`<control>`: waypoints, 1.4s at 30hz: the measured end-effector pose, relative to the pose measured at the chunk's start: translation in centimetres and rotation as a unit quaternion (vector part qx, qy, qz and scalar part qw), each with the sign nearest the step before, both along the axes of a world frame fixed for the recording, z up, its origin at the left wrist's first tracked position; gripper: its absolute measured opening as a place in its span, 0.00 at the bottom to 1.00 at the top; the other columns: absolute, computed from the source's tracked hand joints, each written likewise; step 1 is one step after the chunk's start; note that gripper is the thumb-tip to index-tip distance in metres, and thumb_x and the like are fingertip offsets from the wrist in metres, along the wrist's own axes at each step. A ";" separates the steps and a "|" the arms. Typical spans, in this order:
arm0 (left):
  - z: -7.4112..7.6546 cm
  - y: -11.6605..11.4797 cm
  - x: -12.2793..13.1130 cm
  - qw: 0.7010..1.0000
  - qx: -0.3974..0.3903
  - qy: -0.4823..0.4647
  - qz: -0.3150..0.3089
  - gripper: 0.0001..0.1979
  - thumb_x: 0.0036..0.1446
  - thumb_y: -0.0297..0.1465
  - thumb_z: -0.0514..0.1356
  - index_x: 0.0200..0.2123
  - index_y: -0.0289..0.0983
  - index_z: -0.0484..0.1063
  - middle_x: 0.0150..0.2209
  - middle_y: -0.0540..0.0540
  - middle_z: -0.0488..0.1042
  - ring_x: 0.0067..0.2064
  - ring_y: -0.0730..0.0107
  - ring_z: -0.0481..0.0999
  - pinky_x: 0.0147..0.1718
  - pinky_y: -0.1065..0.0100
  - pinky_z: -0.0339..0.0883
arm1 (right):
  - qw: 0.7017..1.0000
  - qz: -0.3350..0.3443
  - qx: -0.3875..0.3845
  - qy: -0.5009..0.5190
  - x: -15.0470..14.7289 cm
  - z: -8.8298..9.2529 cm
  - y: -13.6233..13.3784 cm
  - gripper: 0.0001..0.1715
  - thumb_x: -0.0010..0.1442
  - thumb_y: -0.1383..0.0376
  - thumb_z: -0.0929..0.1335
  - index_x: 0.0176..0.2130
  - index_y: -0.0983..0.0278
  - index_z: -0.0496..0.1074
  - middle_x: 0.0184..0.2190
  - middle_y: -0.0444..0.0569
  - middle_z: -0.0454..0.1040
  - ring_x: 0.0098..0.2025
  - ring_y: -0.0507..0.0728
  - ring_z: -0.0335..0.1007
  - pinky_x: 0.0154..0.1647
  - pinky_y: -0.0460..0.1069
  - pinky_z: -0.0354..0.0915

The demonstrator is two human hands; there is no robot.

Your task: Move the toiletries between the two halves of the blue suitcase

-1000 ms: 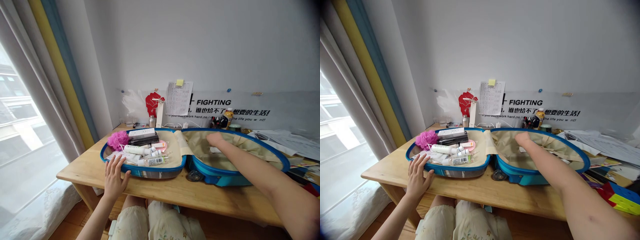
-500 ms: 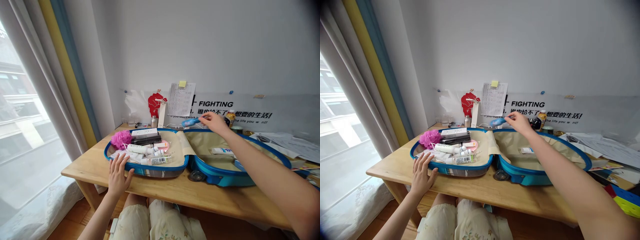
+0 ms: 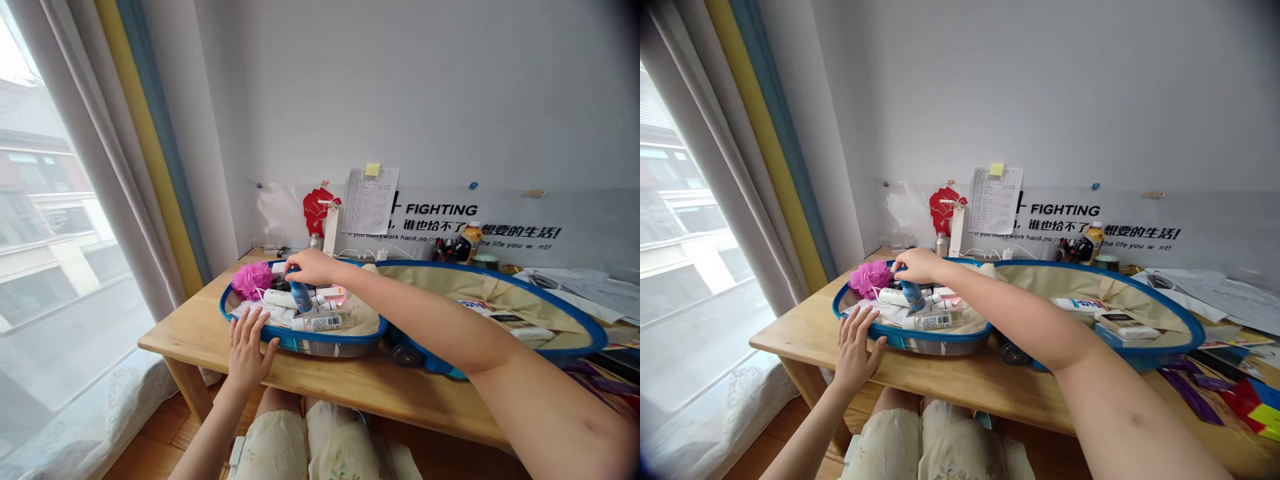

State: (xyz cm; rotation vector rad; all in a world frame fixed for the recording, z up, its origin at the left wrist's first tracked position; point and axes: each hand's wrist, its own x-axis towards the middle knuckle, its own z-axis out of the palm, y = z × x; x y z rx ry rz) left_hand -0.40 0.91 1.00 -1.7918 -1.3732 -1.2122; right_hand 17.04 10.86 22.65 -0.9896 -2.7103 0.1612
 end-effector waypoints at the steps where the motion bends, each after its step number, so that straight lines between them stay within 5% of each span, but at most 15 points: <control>1: 0.0 0.0 0.0 1.000 -0.002 -0.003 0.001 0.23 0.66 0.38 0.53 0.61 0.38 0.63 0.60 0.37 0.69 0.69 0.53 0.57 0.68 0.50 0.43 | 1.000 0.010 0.003 -0.020 -0.9 -0.1 0.1 0.11 0.56 0.62 0.71 0.40 0.60 0.81 0.40 0.46 0.82 0.42 0.54 0.75 0.41 0.46 0.62; 12: -0.2 0.0 0.0 1.000 -0.013 -0.006 0.005 0.25 0.65 0.38 0.53 0.63 0.40 0.61 0.60 0.38 0.69 0.68 0.53 0.59 0.68 0.49 0.43 | 0.988 0.054 0.009 -0.147 -7.9 -3.6 -0.3 0.13 0.58 0.64 0.70 0.43 0.60 0.81 0.46 0.47 0.81 0.49 0.56 0.75 0.42 0.45 0.64; 17: -0.3 0.0 0.0 1.000 -0.011 -0.003 0.006 0.24 0.65 0.38 0.54 0.63 0.39 0.62 0.60 0.38 0.69 0.68 0.53 0.58 0.68 0.49 0.43 | 0.986 0.049 -0.006 -0.161 -7.9 -4.7 -0.1 0.15 0.60 0.66 0.69 0.47 0.63 0.78 0.47 0.50 0.80 0.48 0.55 0.75 0.47 0.50 0.67; 22: -0.3 0.0 -0.1 1.000 -0.012 -0.003 0.005 0.24 0.65 0.37 0.54 0.63 0.39 0.62 0.60 0.38 0.69 0.68 0.53 0.58 0.68 0.49 0.43 | 0.990 0.035 -0.024 -0.136 -5.4 -4.5 0.7 0.17 0.56 0.63 0.71 0.46 0.60 0.79 0.45 0.46 0.81 0.46 0.54 0.76 0.40 0.44 0.64; 27: -0.2 -0.1 -0.1 1.000 -0.018 -0.008 0.003 0.24 0.65 0.38 0.54 0.63 0.39 0.62 0.60 0.38 0.69 0.68 0.52 0.58 0.68 0.48 0.43 | 0.996 -0.015 -0.035 -0.078 1.2 -2.9 3.2 0.13 0.58 0.61 0.69 0.44 0.58 0.79 0.43 0.43 0.81 0.42 0.52 0.76 0.40 0.44 0.64; 34: -0.1 -0.1 -0.1 1.000 -0.009 -0.008 0.000 0.24 0.65 0.37 0.54 0.63 0.40 0.61 0.60 0.38 0.69 0.68 0.53 0.58 0.68 0.50 0.43 | 0.975 -0.216 -0.031 -0.043 18.6 -0.5 8.8 0.09 0.60 0.60 0.70 0.38 0.60 0.78 0.39 0.47 0.81 0.39 0.54 0.76 0.42 0.48 0.68; 38: -0.1 -0.1 -0.2 1.000 -0.006 -0.009 -0.007 0.25 0.65 0.37 0.54 0.63 0.40 0.61 0.60 0.38 0.69 0.69 0.53 0.57 0.68 0.50 0.42 | 0.943 -0.316 -0.066 -0.080 27.5 -2.6 9.3 0.16 0.65 0.55 0.67 0.45 0.63 0.74 0.45 0.50 0.76 0.42 0.52 0.73 0.45 0.52 0.71; 42: -0.2 -0.1 -0.2 1.000 -0.004 -0.006 -0.006 0.25 0.65 0.36 0.54 0.64 0.40 0.60 0.60 0.37 0.69 0.69 0.53 0.57 0.68 0.50 0.43 | 0.933 -0.344 -0.063 -0.082 32.3 -6.5 8.6 0.18 0.66 0.56 0.66 0.52 0.60 0.71 0.53 0.52 0.71 0.50 0.55 0.71 0.50 0.54 0.71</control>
